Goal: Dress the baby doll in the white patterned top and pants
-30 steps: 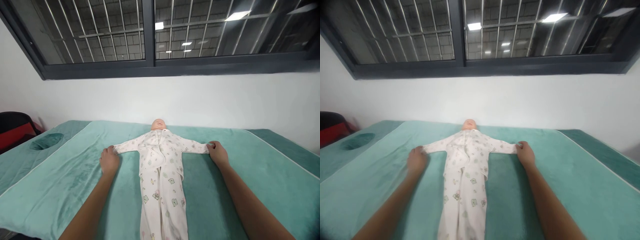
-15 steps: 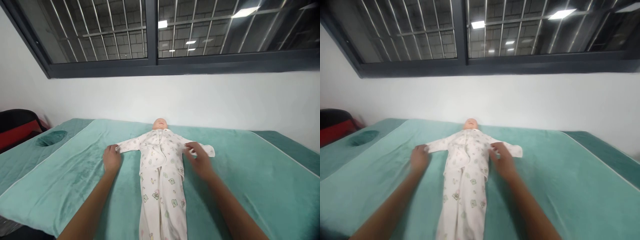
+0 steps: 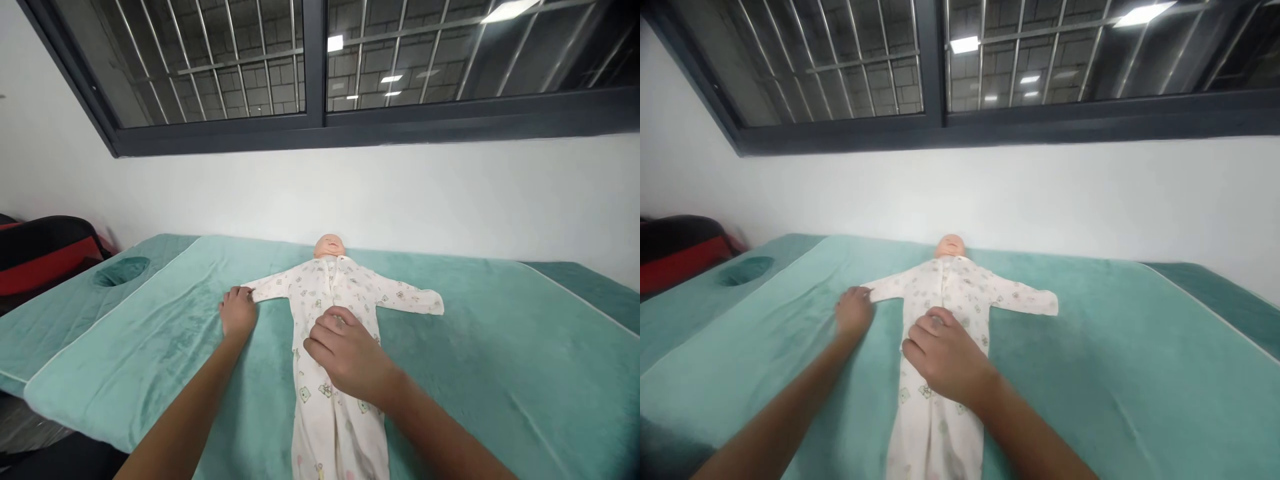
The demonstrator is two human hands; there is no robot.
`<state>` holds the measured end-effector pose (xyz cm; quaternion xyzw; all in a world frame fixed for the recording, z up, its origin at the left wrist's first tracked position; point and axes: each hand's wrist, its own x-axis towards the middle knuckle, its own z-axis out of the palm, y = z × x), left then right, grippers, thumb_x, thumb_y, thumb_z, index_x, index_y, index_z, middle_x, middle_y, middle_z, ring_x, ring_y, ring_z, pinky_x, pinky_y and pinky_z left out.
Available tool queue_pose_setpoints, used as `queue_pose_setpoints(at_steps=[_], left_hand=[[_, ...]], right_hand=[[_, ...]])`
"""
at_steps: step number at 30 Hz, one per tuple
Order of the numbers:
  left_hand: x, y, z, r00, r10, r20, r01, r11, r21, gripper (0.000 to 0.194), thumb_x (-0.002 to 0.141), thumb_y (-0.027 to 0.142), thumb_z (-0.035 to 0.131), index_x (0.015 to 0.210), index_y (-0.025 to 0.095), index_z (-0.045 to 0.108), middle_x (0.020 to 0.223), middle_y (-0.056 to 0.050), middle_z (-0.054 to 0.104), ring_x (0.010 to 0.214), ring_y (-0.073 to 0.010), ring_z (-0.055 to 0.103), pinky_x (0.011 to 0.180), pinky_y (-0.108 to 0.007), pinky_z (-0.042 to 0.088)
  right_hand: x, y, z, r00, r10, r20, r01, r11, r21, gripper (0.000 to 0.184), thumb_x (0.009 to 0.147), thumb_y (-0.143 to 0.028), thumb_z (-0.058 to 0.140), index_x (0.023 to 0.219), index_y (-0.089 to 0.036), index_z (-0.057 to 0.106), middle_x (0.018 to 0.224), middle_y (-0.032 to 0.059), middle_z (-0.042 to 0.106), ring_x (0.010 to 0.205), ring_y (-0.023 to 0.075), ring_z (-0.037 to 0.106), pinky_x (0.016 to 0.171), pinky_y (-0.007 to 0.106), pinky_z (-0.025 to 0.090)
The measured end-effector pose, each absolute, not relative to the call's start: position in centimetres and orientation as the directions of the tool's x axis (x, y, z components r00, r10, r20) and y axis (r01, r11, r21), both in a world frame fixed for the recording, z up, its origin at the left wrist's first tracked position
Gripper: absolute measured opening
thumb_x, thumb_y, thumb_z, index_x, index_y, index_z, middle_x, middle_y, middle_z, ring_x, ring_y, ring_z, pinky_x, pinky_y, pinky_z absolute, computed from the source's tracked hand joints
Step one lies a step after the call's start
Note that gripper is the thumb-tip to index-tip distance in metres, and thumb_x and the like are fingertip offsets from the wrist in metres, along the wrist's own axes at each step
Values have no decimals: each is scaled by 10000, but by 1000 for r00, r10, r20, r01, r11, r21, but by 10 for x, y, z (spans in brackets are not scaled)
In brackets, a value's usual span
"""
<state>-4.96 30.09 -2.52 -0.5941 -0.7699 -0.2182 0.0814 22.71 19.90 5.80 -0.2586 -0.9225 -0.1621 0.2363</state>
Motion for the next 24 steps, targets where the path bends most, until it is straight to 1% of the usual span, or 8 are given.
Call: queue_pose_setpoints(at_steps=[2,4,6,8,10,13,17,24], left_hand=[[-50,301,-26,-277,881,384,952,199,231,338,922,222,372,1101,186,656,1152,-149,609,1063,-325,540,843,-441,413],[-50,302,-27,-280,880,383,952,205,226,336,922,221,369,1097,189,654,1152,-144,610,1060,-324,540,841,-442,412],[-50,303,-28,-289,877,384,950,213,227,333,923,217,366,1088,192,654,1151,-138,611,1057,-323,541,843,-444,409],[-50,304,-29,-295,873,388,949,220,227,328,922,214,367,1085,198,651,1150,-132,611,1058,-322,541,846,-444,407],[-50,304,-30,-296,870,394,949,221,225,322,921,213,372,1086,204,648,1145,-128,612,1055,-320,542,841,-437,407],[-50,304,-30,-296,868,400,950,222,222,311,922,214,378,1077,206,648,1135,-127,615,1047,-317,546,826,-423,405],[-50,304,-30,-295,865,406,950,222,218,298,923,216,391,1078,196,644,1130,-134,614,1054,-319,544,824,-414,400],[-49,304,-27,-297,868,397,948,218,232,290,913,205,404,1067,196,650,1120,-129,617,1053,-328,544,819,-428,405]], right_hand=[[228,196,58,-788,440,431,550,817,171,264,801,50,457,842,-187,566,786,11,547,742,153,439,762,333,352],[230,195,61,-796,503,337,571,810,138,202,835,6,473,820,-183,544,799,13,545,710,147,430,691,314,323],[229,195,66,-797,531,288,576,812,96,124,924,-136,502,814,-183,532,819,12,549,726,149,448,692,312,323],[224,194,73,-800,529,283,567,821,67,138,963,-255,510,847,-186,541,853,14,557,773,158,471,707,316,331],[213,192,79,-813,518,266,554,829,78,82,943,-196,512,876,-185,557,886,26,561,814,168,480,710,320,336],[190,191,80,-812,562,160,582,802,134,107,826,-70,545,837,-167,588,874,59,555,856,197,484,715,336,353],[167,198,82,-754,657,7,644,737,206,74,767,-102,629,821,-150,644,912,110,571,945,250,490,783,380,393],[156,197,82,-797,603,23,592,773,227,141,731,-89,634,866,-130,641,834,109,585,863,244,526,763,383,430]])
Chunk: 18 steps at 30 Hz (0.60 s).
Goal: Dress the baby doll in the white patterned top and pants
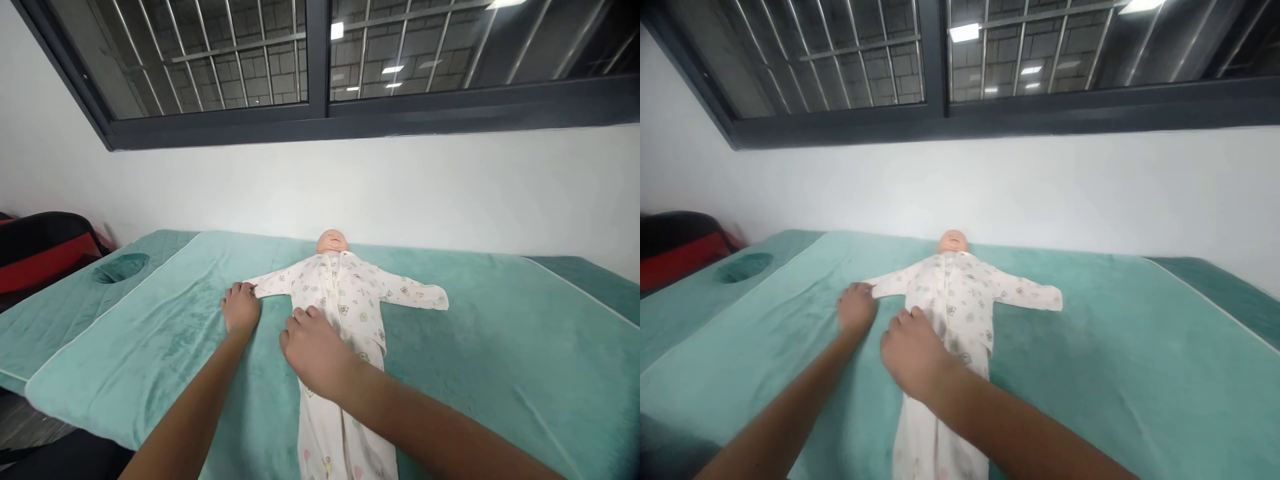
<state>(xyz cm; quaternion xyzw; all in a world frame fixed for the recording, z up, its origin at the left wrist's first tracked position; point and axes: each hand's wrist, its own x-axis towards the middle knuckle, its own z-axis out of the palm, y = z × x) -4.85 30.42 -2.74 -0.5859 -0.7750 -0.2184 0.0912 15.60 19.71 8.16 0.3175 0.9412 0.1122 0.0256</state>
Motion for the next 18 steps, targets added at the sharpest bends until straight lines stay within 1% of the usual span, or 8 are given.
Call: queue_pose_setpoints(at_steps=[3,5,7,9,11,13,15,18], left_hand=[[-49,304,-27,-297,866,402,946,211,244,289,915,208,405,1069,200,650,1127,-129,620,1058,-330,546,828,-434,404],[-50,303,-28,-295,865,405,945,201,258,278,908,203,422,1073,207,645,1128,-123,627,1064,-325,550,835,-428,404],[-51,303,-28,-297,864,407,941,192,278,272,898,190,438,1083,215,635,1128,-111,637,1068,-314,556,839,-417,405],[-52,303,-29,-310,860,405,933,194,303,282,885,167,445,1097,216,624,1123,-103,649,1067,-306,564,841,-410,407],[-53,304,-29,-333,854,400,923,208,325,303,869,141,447,1111,207,617,1116,-103,659,1064,-304,572,851,-410,406],[-54,305,-30,-348,849,396,916,218,338,319,854,121,451,1115,199,616,1104,-105,668,1059,-303,577,857,-410,404],[-53,306,-30,-351,848,397,915,220,339,321,849,115,455,1111,200,619,1096,-99,673,1053,-299,579,856,-406,404],[-53,307,-31,-340,848,407,920,212,329,310,854,119,458,1098,213,624,1105,-87,670,1056,-293,572,856,-403,400]], right_hand=[[151,187,66,-788,615,-45,594,776,212,240,696,-84,654,934,-112,632,883,111,599,811,230,549,728,369,439],[152,184,58,-790,611,-45,598,785,161,198,715,-71,630,905,-126,623,862,90,602,785,216,557,712,356,433],[159,186,58,-806,591,37,592,806,27,83,806,-98,570,854,-159,599,831,51,601,735,178,549,671,322,415],[171,194,66,-768,618,167,598,786,-161,135,921,-157,468,848,-187,577,838,17,602,715,144,540,635,286,398],[189,204,76,-630,729,265,653,683,-326,196,978,-204,395,892,-205,571,884,4,607,759,134,551,646,271,408],[209,212,80,-437,849,297,739,527,-420,128,967,-218,434,936,-210,558,943,12,603,835,148,563,688,281,437],[229,213,76,-284,907,309,801,402,-444,51,942,-230,490,940,-209,536,1009,33,590,913,175,561,731,305,462],[253,203,60,-322,877,356,820,447,-357,136,925,-236,526,1060,-222,535,1161,63,553,1070,225,519,859,367,477]])
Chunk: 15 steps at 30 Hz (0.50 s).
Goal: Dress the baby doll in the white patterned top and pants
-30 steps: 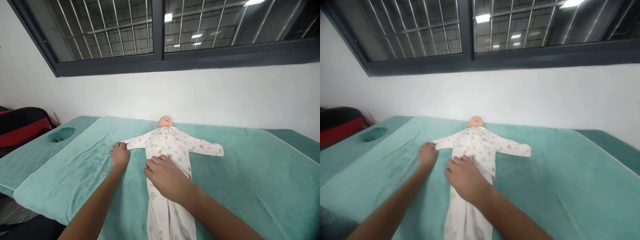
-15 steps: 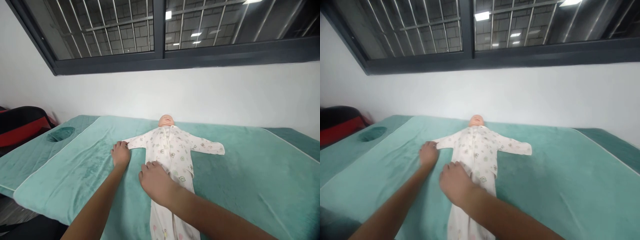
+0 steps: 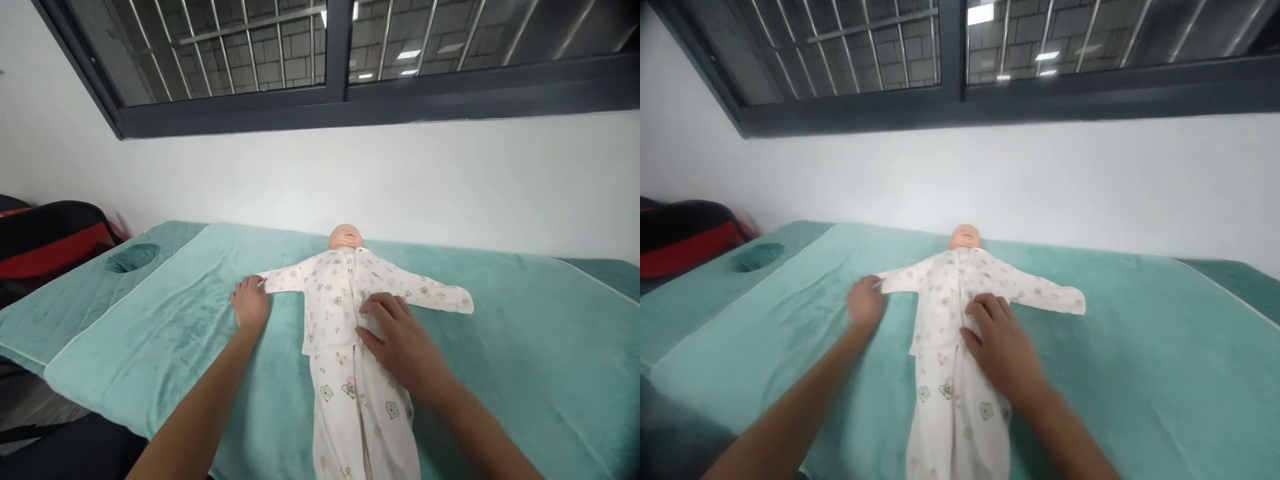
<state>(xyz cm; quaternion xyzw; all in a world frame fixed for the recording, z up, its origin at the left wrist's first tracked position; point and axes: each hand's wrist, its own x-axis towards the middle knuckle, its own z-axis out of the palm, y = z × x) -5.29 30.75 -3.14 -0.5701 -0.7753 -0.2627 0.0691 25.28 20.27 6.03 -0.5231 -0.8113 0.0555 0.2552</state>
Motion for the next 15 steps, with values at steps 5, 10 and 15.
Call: queue_pose_setpoints(at_steps=[5,10,15], left_hand=[[-53,307,-31,-319,854,411,928,193,320,268,882,156,454,1074,221,629,1116,-85,661,1063,-291,561,855,-401,391],[-53,305,-29,-324,858,399,920,187,345,272,874,152,457,1070,207,638,1118,-94,660,1067,-301,554,856,-406,383],[-50,304,-26,-333,864,378,905,182,384,287,866,142,450,1074,202,638,1120,-105,654,1081,-308,545,881,-423,381]], right_hand=[[263,190,49,-455,833,316,809,534,-244,173,962,-166,434,1001,-224,592,1099,61,581,999,224,531,823,379,496],[266,189,51,-428,840,333,780,530,-334,243,992,-152,371,1014,-207,607,1040,71,620,941,205,562,788,367,509],[272,180,55,-487,838,247,746,546,-381,289,988,-132,352,994,-214,629,1033,76,636,954,212,571,829,382,493]])
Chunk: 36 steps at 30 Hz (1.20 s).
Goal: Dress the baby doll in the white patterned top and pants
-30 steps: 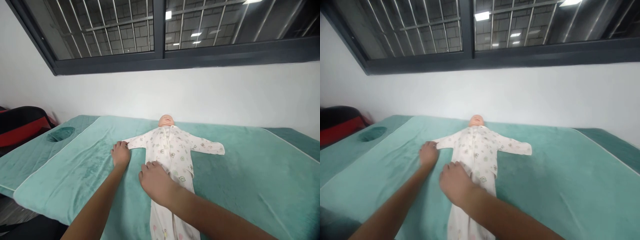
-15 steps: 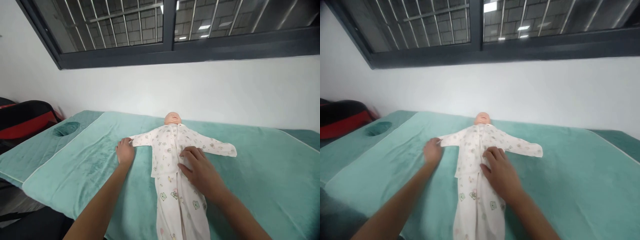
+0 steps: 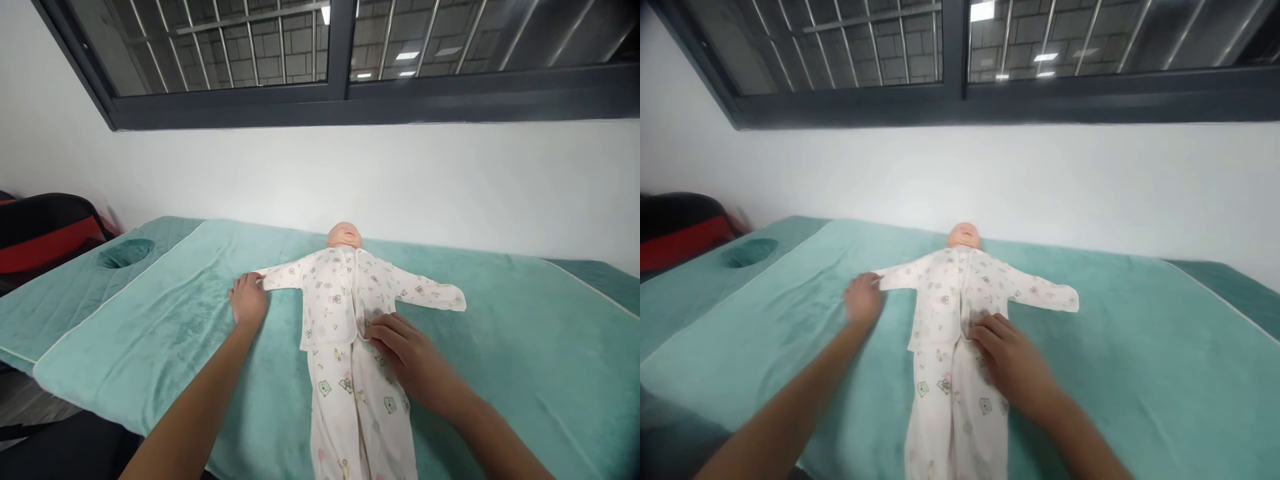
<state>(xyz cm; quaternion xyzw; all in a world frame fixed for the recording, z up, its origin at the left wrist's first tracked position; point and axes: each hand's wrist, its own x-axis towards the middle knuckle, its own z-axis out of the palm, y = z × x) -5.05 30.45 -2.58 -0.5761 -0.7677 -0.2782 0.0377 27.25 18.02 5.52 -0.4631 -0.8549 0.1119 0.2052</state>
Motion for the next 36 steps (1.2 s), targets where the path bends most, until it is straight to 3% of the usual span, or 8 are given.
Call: queue_pose_setpoints(at_steps=[5,9,13,16,20,24,31,36], left_hand=[[-53,301,-20,-378,838,394,868,173,466,297,867,113,426,1075,180,627,1134,-107,644,1082,-272,558,923,-403,402],[-40,295,-7,-422,767,483,837,125,533,300,935,174,369,1114,149,608,1224,-124,599,1185,-246,512,1014,-382,387],[16,304,21,-380,780,496,595,-205,777,329,964,268,375,1195,165,586,1135,-99,629,999,-188,602,840,-296,485],[67,326,44,-127,871,474,519,-348,780,292,934,266,446,1125,200,657,1020,-63,671,912,-172,619,836,-286,474],[100,352,54,-29,939,344,625,-251,739,218,868,276,537,933,186,724,941,-79,669,808,-200,608,768,-329,465],[98,357,48,10,943,333,559,-281,780,178,838,231,543,769,213,706,867,-40,662,762,-169,593,733,-298,453],[87,357,55,59,989,135,289,-147,946,160,812,286,574,832,200,708,760,-20,655,609,-133,551,513,-231,423],[92,348,65,-69,987,142,76,-137,988,153,806,307,621,841,189,711,615,16,584,513,-91,483,478,-202,385]], right_hand=[[269,194,75,-505,847,164,684,509,-523,278,1004,-296,398,859,-225,624,913,34,632,845,174,582,745,317,471],[258,245,83,-197,947,254,719,316,-619,253,976,-405,418,942,-217,583,997,42,623,865,171,589,731,295,457],[236,310,85,113,979,171,868,-14,-496,418,898,-538,502,1084,-166,549,1103,117,619,937,248,607,749,337,432],[224,342,84,136,989,50,933,-111,-343,461,892,-568,472,1024,-136,568,999,149,650,927,296,610,715,341,401],[232,357,74,129,989,73,921,-92,-379,292,919,-413,418,909,-169,577,891,115,665,846,246,605,675,306,368],[254,353,67,137,983,119,879,-65,-473,177,873,-364,462,833,-213,545,785,45,645,748,203,570,633,283,353],[273,344,71,214,977,-4,837,-185,-514,371,822,-585,502,759,-219,496,730,47,630,606,184,545,555,294,339],[283,345,71,174,979,-102,857,-202,-474,448,850,-603,463,622,-217,463,630,51,613,542,167,504,536,301,330]])
